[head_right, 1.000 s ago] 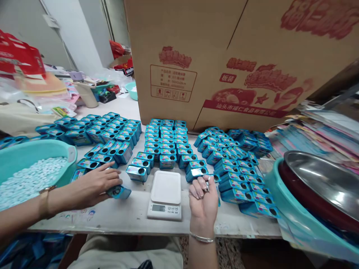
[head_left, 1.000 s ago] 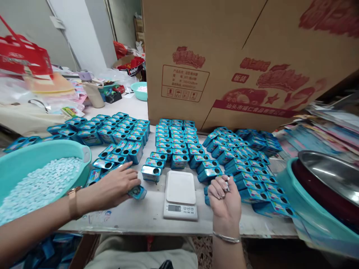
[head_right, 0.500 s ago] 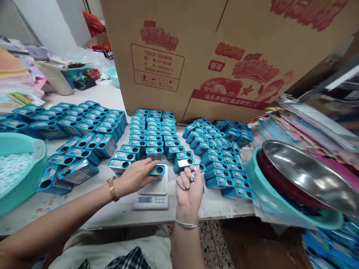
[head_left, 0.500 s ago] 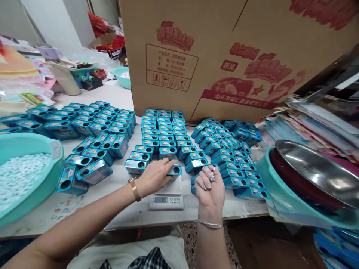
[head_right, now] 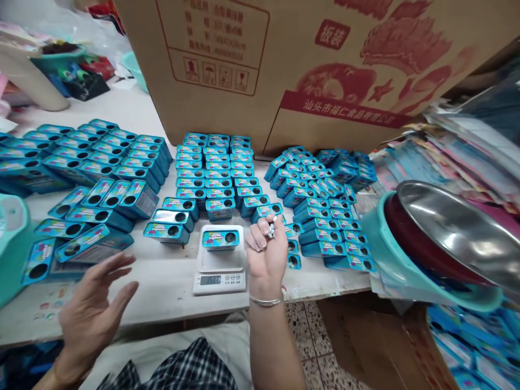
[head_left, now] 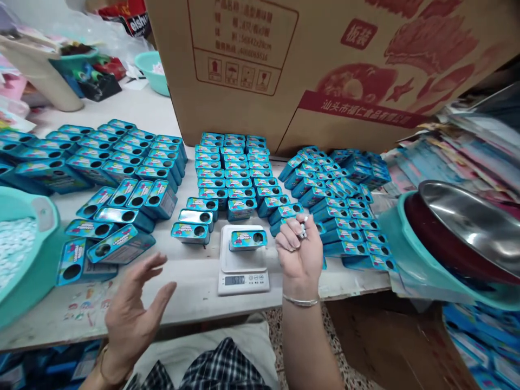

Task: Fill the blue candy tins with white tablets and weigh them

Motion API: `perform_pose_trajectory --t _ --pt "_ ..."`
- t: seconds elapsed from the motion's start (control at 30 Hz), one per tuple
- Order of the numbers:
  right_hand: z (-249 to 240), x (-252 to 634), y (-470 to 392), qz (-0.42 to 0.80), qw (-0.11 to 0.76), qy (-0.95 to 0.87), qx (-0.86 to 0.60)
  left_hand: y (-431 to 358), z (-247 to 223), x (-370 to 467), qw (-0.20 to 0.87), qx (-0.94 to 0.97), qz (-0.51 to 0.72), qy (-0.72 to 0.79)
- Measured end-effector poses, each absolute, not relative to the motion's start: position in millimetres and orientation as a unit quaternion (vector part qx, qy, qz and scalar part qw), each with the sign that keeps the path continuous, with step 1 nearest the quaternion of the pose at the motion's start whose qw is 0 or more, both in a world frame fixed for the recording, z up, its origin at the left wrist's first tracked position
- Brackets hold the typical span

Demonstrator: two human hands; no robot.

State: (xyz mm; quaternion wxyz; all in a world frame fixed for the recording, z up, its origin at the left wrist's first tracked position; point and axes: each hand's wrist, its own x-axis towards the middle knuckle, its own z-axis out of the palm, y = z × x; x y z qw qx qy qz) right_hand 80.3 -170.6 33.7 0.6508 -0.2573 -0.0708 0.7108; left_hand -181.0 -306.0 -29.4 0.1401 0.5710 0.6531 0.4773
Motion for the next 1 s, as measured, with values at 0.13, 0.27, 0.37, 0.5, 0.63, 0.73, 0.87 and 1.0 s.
perform_pose_trajectory --t 0.13,0.27,0.37,0.5,0.63,0.73,0.87,1.0 --pt "35.5 72.9 -165.8 0.697 0.658 -0.095 -0.267 -306.0 -32.8 -168.1 0.210 0.582 0.480 0.622" --pt "37.0 67.8 -162.3 0.680 0.662 -0.122 -0.290 -284.6 -22.0 -151.9 0.210 0.632 0.477 0.573" --pt "37.4 63.9 -160.6 0.669 0.669 -0.123 -0.298 -263.6 -12.5 -139.3 0.194 0.663 0.466 0.553" --pt "36.7 59.9 -159.8 0.676 0.667 -0.119 -0.291 -240.0 -6.1 -123.8 0.205 0.695 0.441 0.529" --pt "36.6 60.2 -160.3 0.677 0.669 -0.118 -0.283 -226.2 -4.1 -112.7 0.211 0.720 0.420 0.511" --pt "37.2 62.1 -161.0 0.673 0.672 -0.117 -0.288 -219.8 -2.0 -106.8 0.191 0.733 0.415 0.503" --pt "36.1 61.4 -161.5 0.668 0.674 -0.119 -0.291 -211.1 0.7 -98.3 0.205 0.748 0.396 0.491" --pt "32.5 55.9 -159.0 0.658 0.679 -0.125 -0.301 -202.8 -0.3 -89.9 0.221 0.759 0.381 0.480"
